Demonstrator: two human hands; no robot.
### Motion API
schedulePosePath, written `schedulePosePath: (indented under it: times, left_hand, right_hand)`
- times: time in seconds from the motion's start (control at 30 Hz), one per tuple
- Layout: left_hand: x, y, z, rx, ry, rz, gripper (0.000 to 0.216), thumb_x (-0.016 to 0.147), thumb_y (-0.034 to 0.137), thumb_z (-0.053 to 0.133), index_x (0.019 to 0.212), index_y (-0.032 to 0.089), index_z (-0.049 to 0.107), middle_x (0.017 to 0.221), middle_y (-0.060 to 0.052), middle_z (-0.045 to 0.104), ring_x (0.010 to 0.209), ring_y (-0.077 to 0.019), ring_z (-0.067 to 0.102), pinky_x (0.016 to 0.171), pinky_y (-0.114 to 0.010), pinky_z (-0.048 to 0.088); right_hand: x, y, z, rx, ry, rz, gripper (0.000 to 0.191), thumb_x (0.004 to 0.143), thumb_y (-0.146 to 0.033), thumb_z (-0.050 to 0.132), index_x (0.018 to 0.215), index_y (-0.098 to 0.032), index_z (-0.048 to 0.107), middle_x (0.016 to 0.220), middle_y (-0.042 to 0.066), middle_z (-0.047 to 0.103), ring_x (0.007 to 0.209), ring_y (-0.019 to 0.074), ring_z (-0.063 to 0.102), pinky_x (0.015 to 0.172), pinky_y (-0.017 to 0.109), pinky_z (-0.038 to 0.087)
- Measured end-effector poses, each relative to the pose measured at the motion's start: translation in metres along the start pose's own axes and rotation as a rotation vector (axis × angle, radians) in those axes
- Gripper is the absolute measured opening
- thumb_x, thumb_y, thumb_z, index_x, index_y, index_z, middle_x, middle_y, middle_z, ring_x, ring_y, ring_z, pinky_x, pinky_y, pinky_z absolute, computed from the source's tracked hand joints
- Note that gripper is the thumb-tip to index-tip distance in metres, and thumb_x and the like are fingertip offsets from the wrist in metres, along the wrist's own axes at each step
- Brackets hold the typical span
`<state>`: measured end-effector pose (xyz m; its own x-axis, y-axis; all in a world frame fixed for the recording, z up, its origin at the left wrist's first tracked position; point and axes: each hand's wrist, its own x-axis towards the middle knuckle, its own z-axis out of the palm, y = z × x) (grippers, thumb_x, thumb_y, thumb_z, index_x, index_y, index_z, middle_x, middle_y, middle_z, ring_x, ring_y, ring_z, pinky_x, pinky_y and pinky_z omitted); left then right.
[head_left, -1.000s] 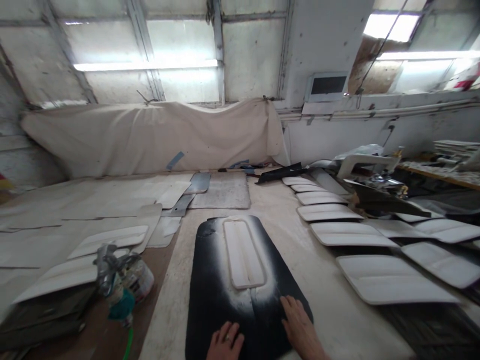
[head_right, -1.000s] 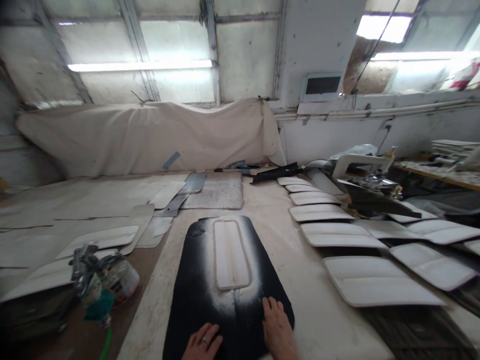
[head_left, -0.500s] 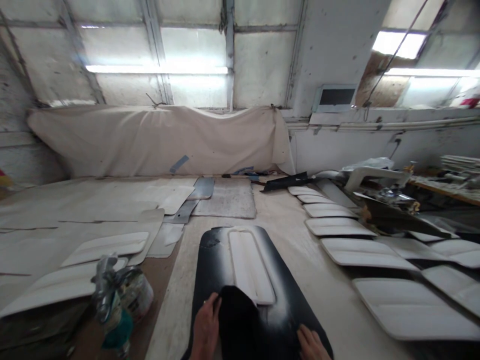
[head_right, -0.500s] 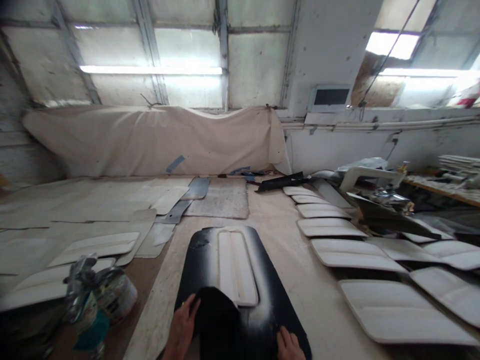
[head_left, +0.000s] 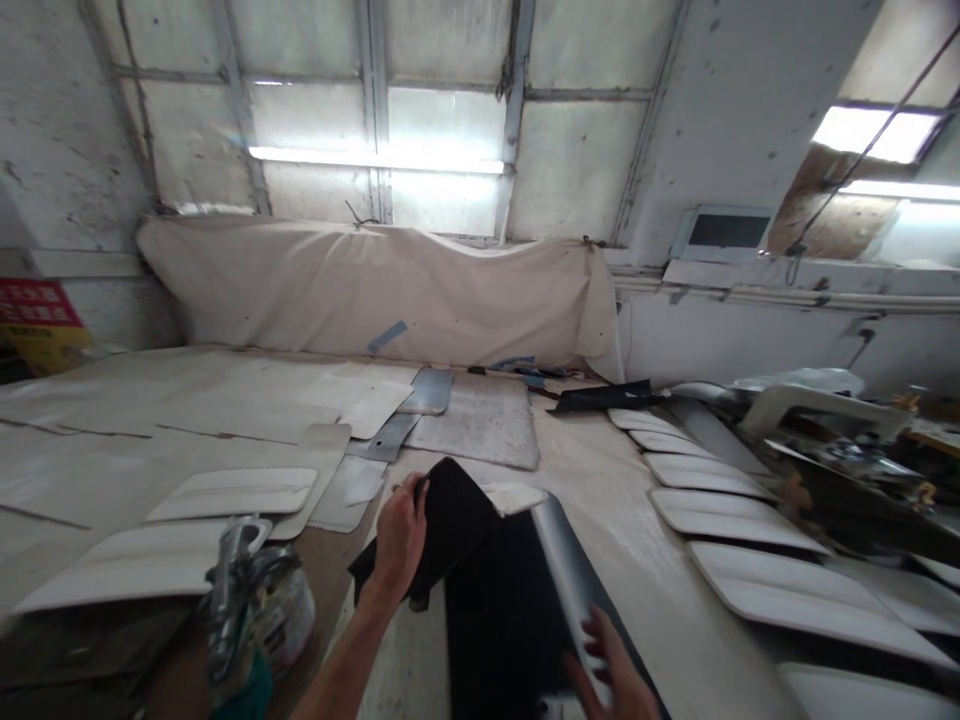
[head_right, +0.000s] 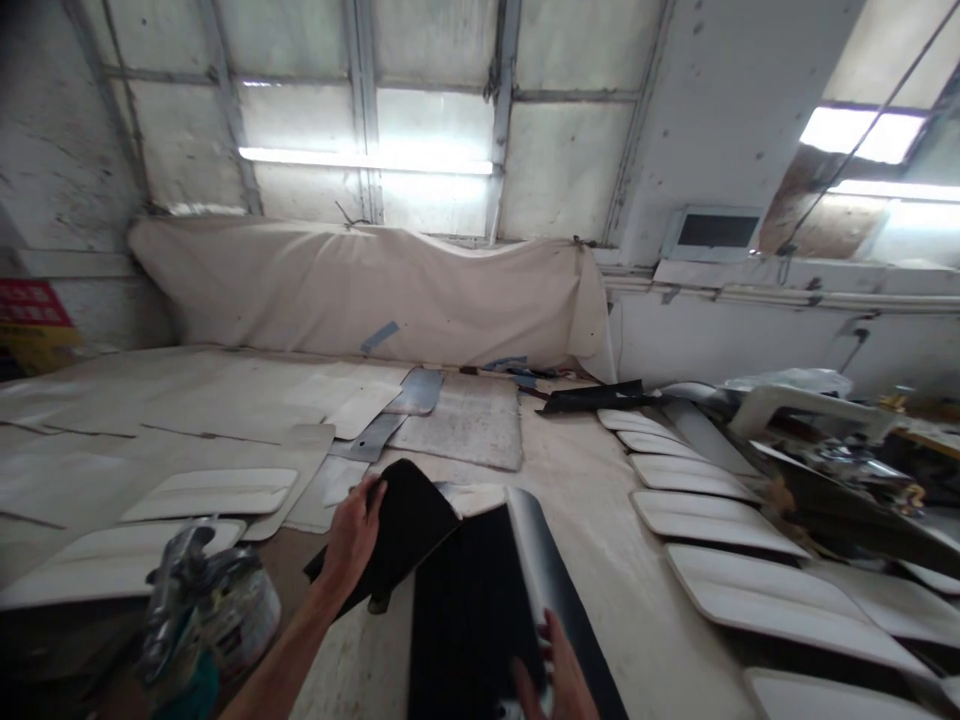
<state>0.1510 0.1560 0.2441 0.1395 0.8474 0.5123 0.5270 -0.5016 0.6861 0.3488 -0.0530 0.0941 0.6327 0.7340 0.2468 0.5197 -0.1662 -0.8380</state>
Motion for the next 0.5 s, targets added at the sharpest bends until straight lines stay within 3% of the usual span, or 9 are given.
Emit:
schedulePosePath:
  times: [0.03,0.1,0.13,0.2,0.27,0.4,0.5]
  left_hand:
    - [-0.001,0.000,-0.001,-0.008,0.001,0.009,0.030,0.085,0.036,0.035,0.094,0.018,0.058,0.094,-0.008,0.067,0.089,-0.0219,0.062,0.085,-0.037,0.046]
    - [-0.001,0.001,-0.004,-0.035,-0.008,0.034,0.029,0.085,0.036,0.035,0.092,0.019,0.058,0.092,-0.007,0.067,0.087,-0.0210,0.062,0.084,-0.035,0.047]
    - [-0.002,0.002,-0.007,-0.058,-0.017,0.051,0.028,0.085,0.036,0.036,0.090,0.019,0.058,0.090,-0.006,0.067,0.085,-0.0201,0.062,0.082,-0.034,0.047]
    - [-0.004,0.003,-0.012,-0.120,-0.031,0.082,0.025,0.085,0.035,0.037,0.087,0.020,0.057,0.084,-0.004,0.066,0.079,-0.0181,0.061,0.077,-0.031,0.048]
    - [-0.007,0.002,-0.018,-0.174,-0.032,0.092,0.024,0.085,0.035,0.038,0.084,0.021,0.057,0.078,-0.002,0.064,0.075,-0.0168,0.059,0.072,-0.029,0.047]
    - [-0.015,-0.006,-0.025,-0.174,-0.054,0.085,0.027,0.086,0.039,0.039,0.073,0.020,0.054,0.068,-0.001,0.060,0.068,-0.0158,0.057,0.065,-0.028,0.045]
    - [-0.021,-0.011,-0.022,-0.150,-0.077,0.121,0.025,0.085,0.036,0.040,0.075,0.020,0.055,0.070,-0.002,0.061,0.069,-0.0165,0.058,0.066,-0.029,0.044]
  right_hand:
    - [0.011,-0.029,0.017,0.059,-0.112,0.031,0.069,0.069,-0.047,0.056,0.129,-0.019,0.037,0.111,0.016,0.062,0.092,0.0311,0.063,0.076,0.043,0.055]
    - [0.032,-0.083,0.052,0.128,-0.183,0.025,0.078,0.076,-0.048,0.050,0.136,-0.008,0.021,0.133,0.022,0.044,0.105,0.0295,0.057,0.087,0.043,0.049]
    - [0.040,-0.103,0.067,0.149,-0.186,0.007,0.075,0.077,-0.046,0.047,0.135,-0.005,0.021,0.131,0.023,0.044,0.103,0.0291,0.057,0.085,0.042,0.048]
    - [0.054,-0.125,0.088,0.176,-0.170,-0.029,0.065,0.081,-0.037,0.041,0.135,-0.008,0.020,0.113,0.019,0.059,0.089,0.0267,0.062,0.074,0.040,0.049]
    - [0.063,-0.127,0.095,0.127,-0.143,-0.059,0.057,0.082,-0.029,0.035,0.134,-0.009,0.022,0.096,0.014,0.066,0.079,0.0265,0.064,0.068,0.039,0.048]
    - [0.076,-0.106,0.088,-0.074,-0.023,-0.084,0.055,0.083,-0.030,0.025,0.129,-0.001,0.031,0.105,0.024,0.062,0.087,0.0320,0.062,0.072,0.044,0.047]
    - [0.086,-0.099,0.086,-0.140,0.002,-0.082,0.052,0.084,-0.030,0.022,0.127,-0.004,0.036,0.098,0.019,0.065,0.081,0.0286,0.064,0.070,0.041,0.048]
